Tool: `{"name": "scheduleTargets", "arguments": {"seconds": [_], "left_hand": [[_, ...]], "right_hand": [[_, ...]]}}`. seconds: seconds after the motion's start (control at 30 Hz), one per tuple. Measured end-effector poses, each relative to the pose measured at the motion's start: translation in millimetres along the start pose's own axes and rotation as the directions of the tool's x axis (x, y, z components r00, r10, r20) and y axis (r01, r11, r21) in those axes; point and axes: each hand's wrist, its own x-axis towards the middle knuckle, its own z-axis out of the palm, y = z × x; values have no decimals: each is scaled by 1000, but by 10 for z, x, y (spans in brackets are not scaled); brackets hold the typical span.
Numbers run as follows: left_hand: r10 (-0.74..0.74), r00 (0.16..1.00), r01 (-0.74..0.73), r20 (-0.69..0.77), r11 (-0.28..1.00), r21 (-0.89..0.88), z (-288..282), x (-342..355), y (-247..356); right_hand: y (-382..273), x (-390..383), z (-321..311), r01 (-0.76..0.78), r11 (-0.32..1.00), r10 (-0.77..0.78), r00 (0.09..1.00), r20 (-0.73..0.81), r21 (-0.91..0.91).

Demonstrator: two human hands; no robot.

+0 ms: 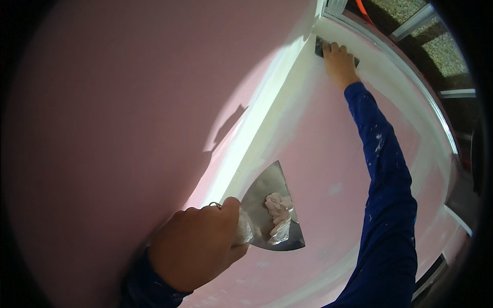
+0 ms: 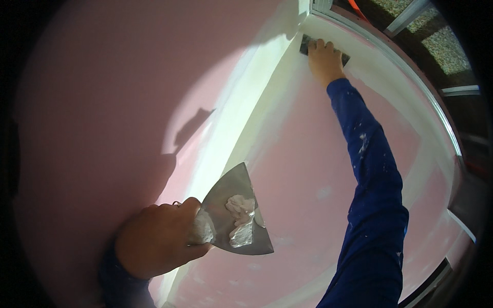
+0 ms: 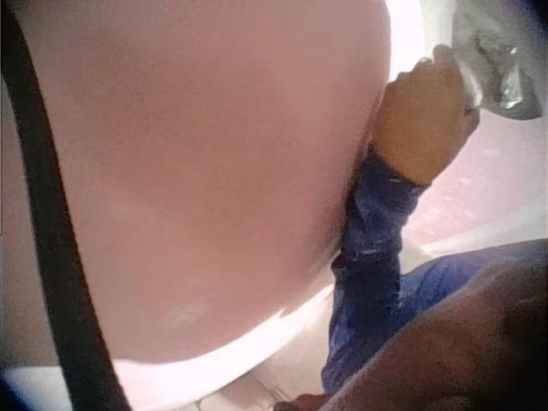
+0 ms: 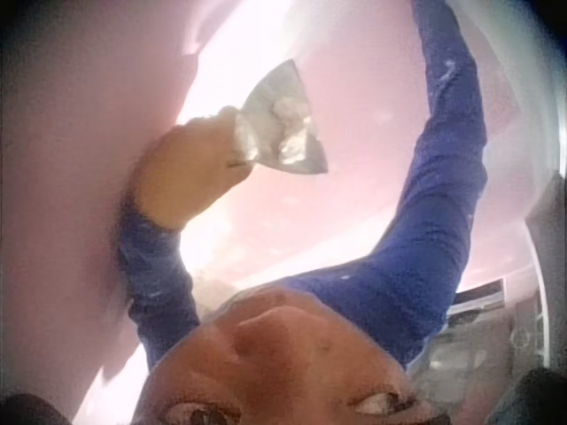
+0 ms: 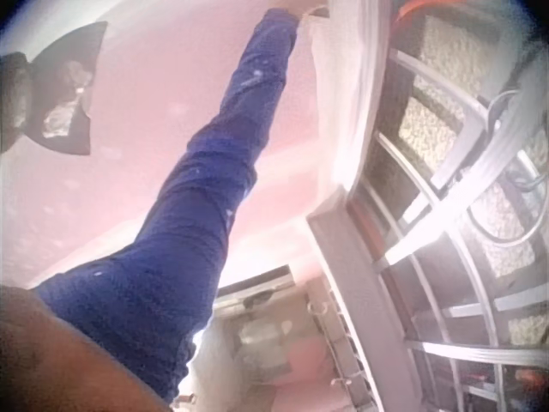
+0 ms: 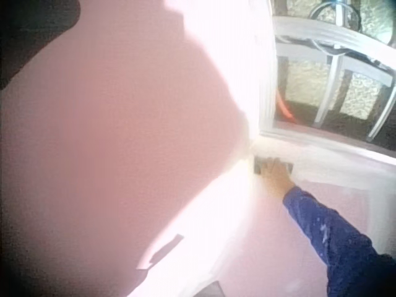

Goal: The person applies white joint compound to the seams of pink drywall on a ceiling using a putty knife and a taping knife. They repeatedly scoop compound and spread it along the joints, smoothing the surface.

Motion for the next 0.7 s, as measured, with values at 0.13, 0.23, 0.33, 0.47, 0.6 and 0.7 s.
{"name": "scheduleTargets", "arguments": {"seconds": [0.13,0.23,0.33,0.47,0.6,0.7], "left_hand": [[-11,998,11,62,1000,-8,11,31,-9],[-21,997,22,71,1000,-12,29,65,-7],[-35,997,36,68,999,-13,-10,41,20],[-13,997,18,74,998,-66,-11,21,4],[6,998,-4,57,999,-39,44,65,-20],[-31,997,33,72,999,-26,61,90,-29]], "right_hand": [[68,-100,-111,-18,998,23,997,-71,66],[371,271,-56,-126,990,126,992,5,69],[583,471,162,-191,981,192,981,-23,32],[654,394,412,-222,973,223,975,-11,63],[679,320,503,-218,976,217,976,-29,-10],[729,352,549,-199,980,199,980,-27,-11]]}}
